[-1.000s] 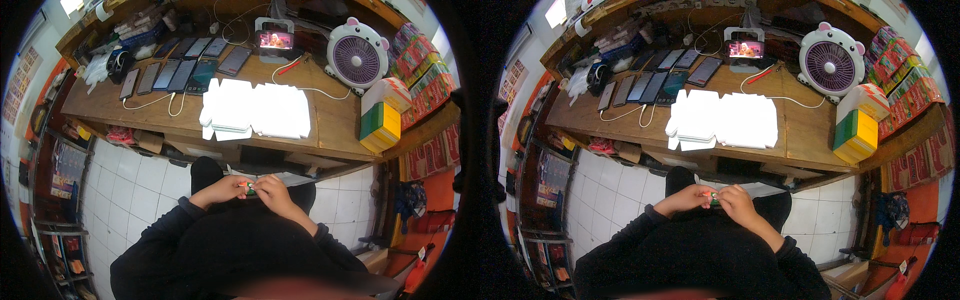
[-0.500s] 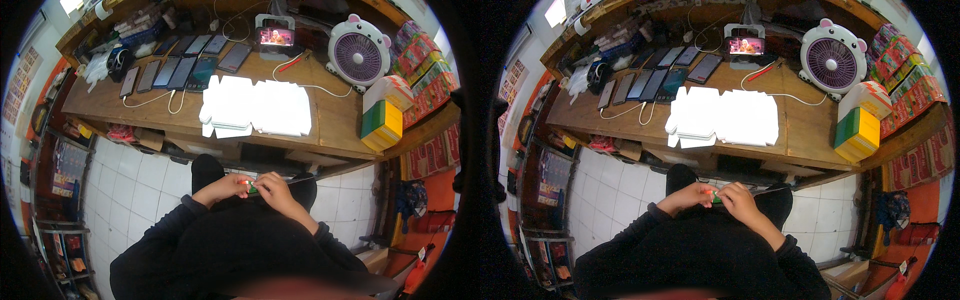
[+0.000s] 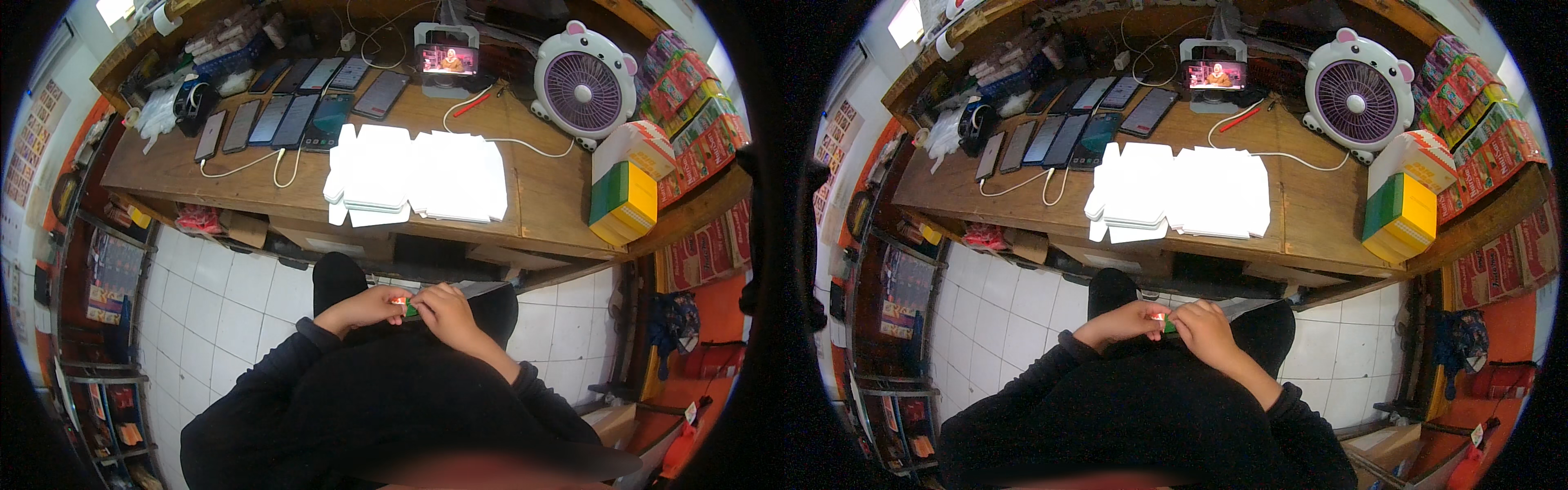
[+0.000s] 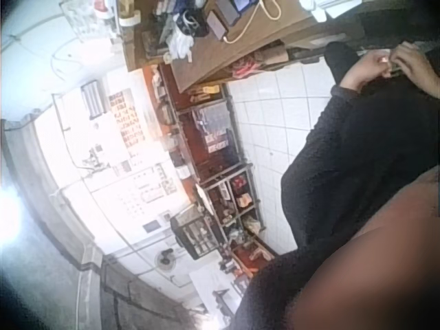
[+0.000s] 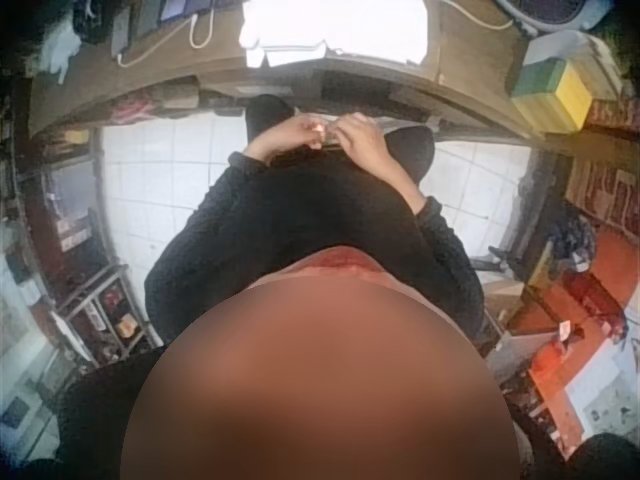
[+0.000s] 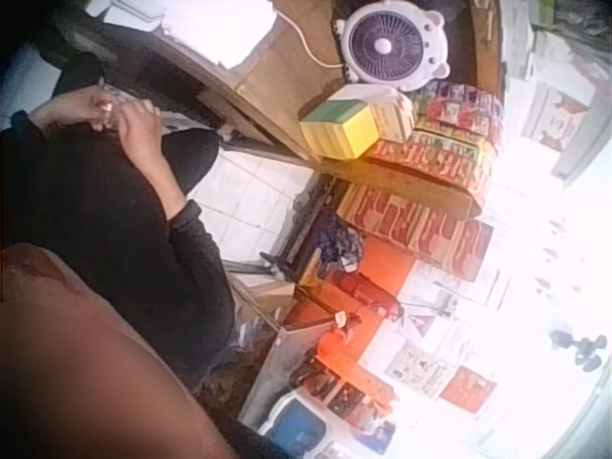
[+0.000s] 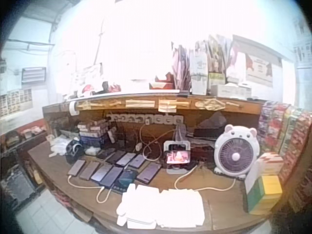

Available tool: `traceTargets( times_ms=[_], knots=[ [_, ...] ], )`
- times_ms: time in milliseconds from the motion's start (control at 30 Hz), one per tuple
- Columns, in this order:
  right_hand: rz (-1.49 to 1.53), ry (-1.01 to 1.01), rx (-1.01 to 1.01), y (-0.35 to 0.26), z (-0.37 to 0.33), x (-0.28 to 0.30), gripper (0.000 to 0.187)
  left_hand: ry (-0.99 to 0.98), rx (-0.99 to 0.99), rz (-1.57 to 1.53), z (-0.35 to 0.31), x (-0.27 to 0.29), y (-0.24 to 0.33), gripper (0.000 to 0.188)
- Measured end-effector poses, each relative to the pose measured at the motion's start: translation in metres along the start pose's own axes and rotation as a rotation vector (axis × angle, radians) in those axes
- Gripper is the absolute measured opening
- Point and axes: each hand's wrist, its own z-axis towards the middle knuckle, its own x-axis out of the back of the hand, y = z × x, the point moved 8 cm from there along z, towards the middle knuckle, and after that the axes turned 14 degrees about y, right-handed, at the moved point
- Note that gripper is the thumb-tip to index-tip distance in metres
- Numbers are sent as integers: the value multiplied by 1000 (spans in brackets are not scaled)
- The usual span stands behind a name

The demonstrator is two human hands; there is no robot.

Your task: The person sits on the floor and repeatedly folds flat white paper sheets into small rectangular boxes. They pick each sheet from a stack, fold the sides and ends to form a box, and place the finished box on a growing pile to the right.

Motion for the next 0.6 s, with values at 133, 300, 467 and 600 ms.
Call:
traceTargets(
  times_ms=[133,300,467,600],
  knots=[
    [24,1,-57,4,-3,-5,10,-11,-27,27,2,-2,-1,34],
    [198,51,-64,12,-6,-11,15,-12,-45,57,4,-1,-8,36],
    [513,-151,-555,58,-20,-44,23,117,-125,10,7,-1,-9,37],
    [609,-178,-795,89,-18,-52,16,256,-418,706,7,23,-3,35]
  ],
)
